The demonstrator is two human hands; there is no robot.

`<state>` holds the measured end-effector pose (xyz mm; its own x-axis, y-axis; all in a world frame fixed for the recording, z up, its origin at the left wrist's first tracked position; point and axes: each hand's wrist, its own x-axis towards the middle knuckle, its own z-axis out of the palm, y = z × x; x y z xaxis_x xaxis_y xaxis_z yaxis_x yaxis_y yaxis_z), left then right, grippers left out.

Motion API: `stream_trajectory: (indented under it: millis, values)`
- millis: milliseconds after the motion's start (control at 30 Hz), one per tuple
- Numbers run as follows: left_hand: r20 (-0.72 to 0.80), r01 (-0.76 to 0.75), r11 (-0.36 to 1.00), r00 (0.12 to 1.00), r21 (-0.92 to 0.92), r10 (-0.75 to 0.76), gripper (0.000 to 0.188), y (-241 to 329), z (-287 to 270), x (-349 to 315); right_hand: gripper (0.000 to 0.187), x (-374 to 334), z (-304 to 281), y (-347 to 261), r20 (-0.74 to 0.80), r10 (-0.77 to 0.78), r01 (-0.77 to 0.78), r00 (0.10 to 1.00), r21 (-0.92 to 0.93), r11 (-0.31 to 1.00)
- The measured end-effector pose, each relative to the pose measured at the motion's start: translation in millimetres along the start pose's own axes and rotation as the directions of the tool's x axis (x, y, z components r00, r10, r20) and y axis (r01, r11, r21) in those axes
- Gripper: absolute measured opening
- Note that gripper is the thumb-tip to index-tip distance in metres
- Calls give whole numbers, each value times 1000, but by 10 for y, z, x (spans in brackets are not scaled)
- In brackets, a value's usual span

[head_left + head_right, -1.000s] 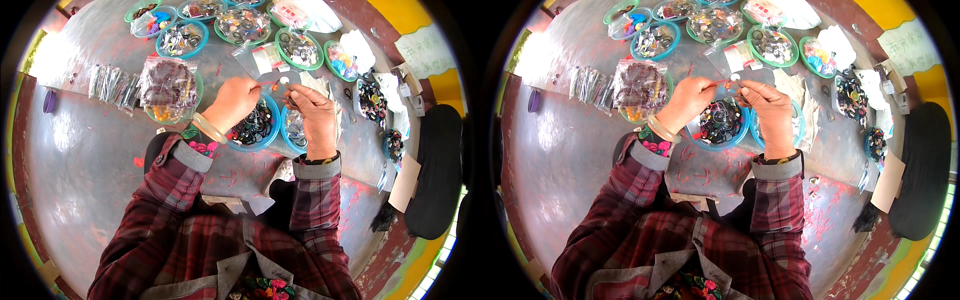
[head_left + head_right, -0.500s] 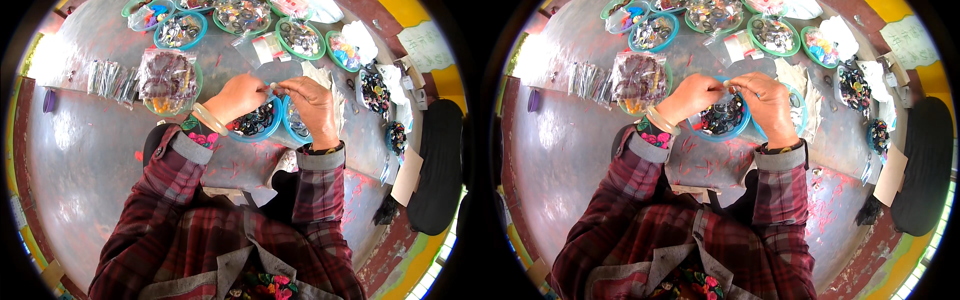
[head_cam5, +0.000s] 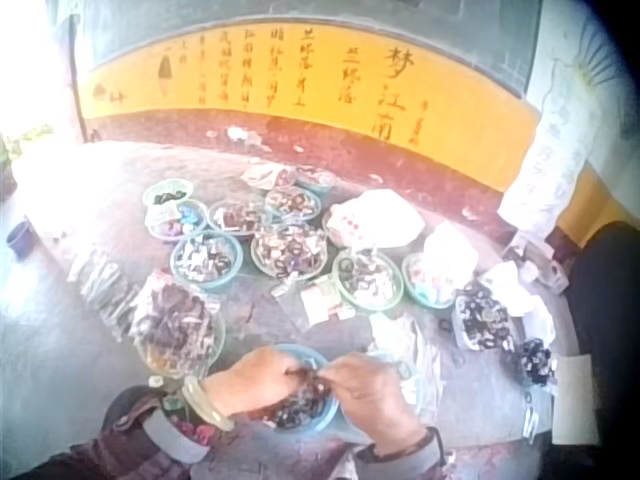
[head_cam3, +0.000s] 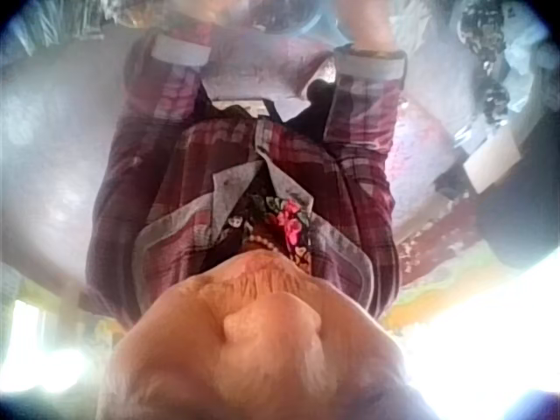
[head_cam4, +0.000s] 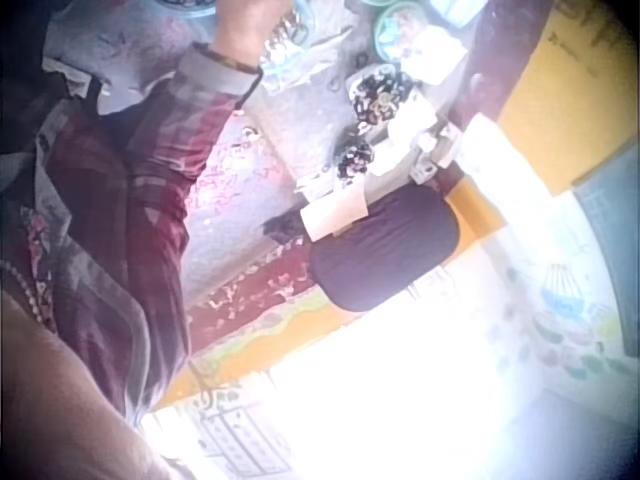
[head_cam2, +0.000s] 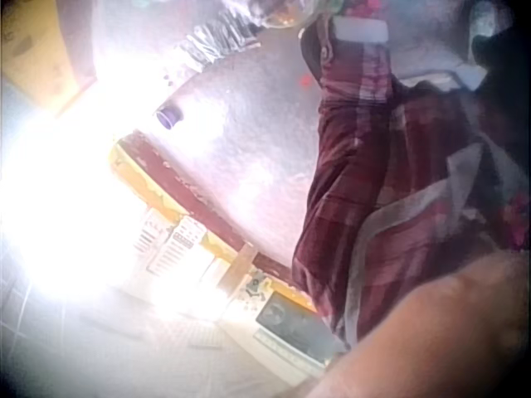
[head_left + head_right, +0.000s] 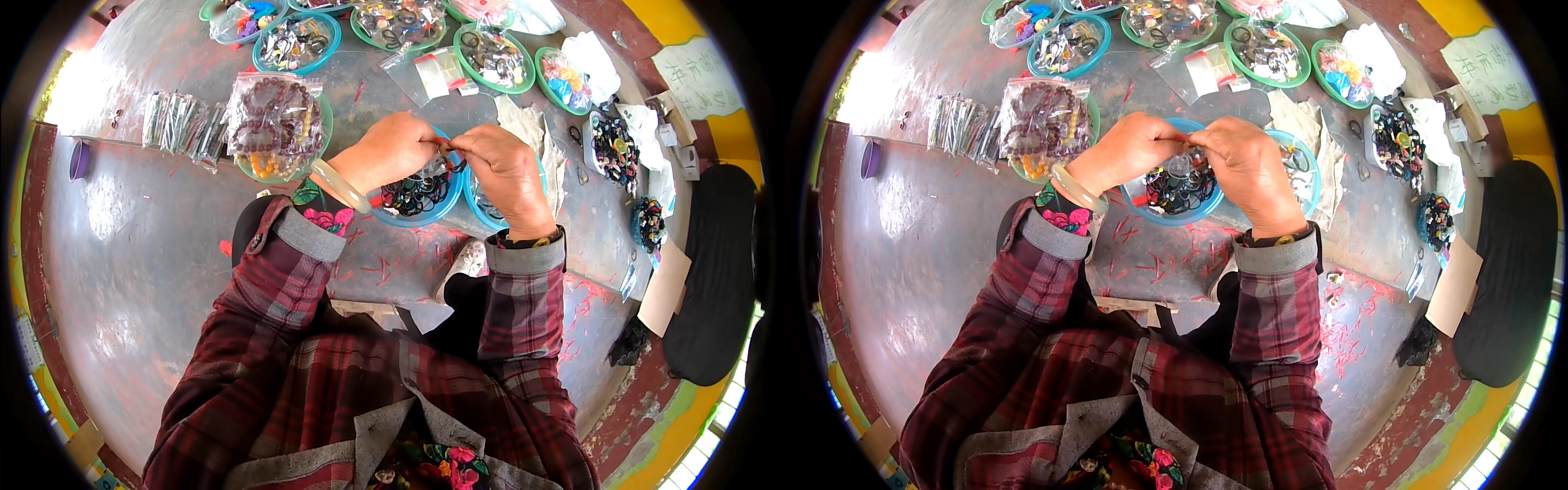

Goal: The person sits at a table and repeatedly picks up small hair accessories from a blue bowl. They place each item into a small clear plastic bag, seal the bag, and set it aside. The process is repeated continuously throughout the clip.

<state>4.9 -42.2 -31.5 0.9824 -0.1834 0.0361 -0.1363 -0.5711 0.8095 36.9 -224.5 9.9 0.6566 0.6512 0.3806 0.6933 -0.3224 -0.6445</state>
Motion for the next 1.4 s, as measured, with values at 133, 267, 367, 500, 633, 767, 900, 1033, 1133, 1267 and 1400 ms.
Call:
stream_trajectory:
  millis: [133, 267, 367, 500, 633, 767, 900, 1033, 1133, 1267, 1400]
  values:
    - [-4, -26, 1000, 1000, -2, 26, 19, -4, 36, 1, 14, -10, 28, 24, 3, -13, 13, 1000, -48, 999]
    - [7, -32, 999, 999, -2, 32, 19, 20, 24, -6, 10, 29, 28, -110, -4, 131, -131, 991, -76, 988]
    - [-16, -62, 998, 998, -4, 62, 20, 44, 11, -19, 10, 16, 27, -49, 9, 85, -83, 996, -116, 990]
    - [23, -35, 999, 999, -40, 36, 20, 75, 7, -18, 9, 21, 36, 10, 9, -33, 34, 999, -189, 981]
    - [105, 47, 988, 994, -146, -32, 21, 80, -11, -12, 11, 29, 70, 29, -22, -74, 68, 997, -191, 979]
    - [173, 215, 896, 972, -388, -159, 22, 60, -18, -21, 22, 50, 49, -33, -42, 56, -59, 998, -77, 995]
    - [174, 247, 840, 967, -482, -185, 24, 44, -16, -3, 31, 46, 11, -43, -132, 248, -230, 960, 140, 963]
    - [165, 243, 834, 969, -496, -184, 25, 54, -32, -4, 29, 36, 0, -26, -158, 319, -294, 934, 165, 941]
    - [174, 228, 835, 971, -501, -162, 26, 44, -19, 4, 20, 7, 34, 44, -165, 291, -264, 942, 168, 950]
    - [180, 228, 834, 971, -502, -157, 26, 52, -19, 7, 15, 18, 10, 6, -163, 194, -186, 967, 64, 980]
    - [180, 239, 818, 969, -523, -168, 27, 43, -31, -11, 15, 55, 14, 0, -104, 60, -65, 993, -48, 997]
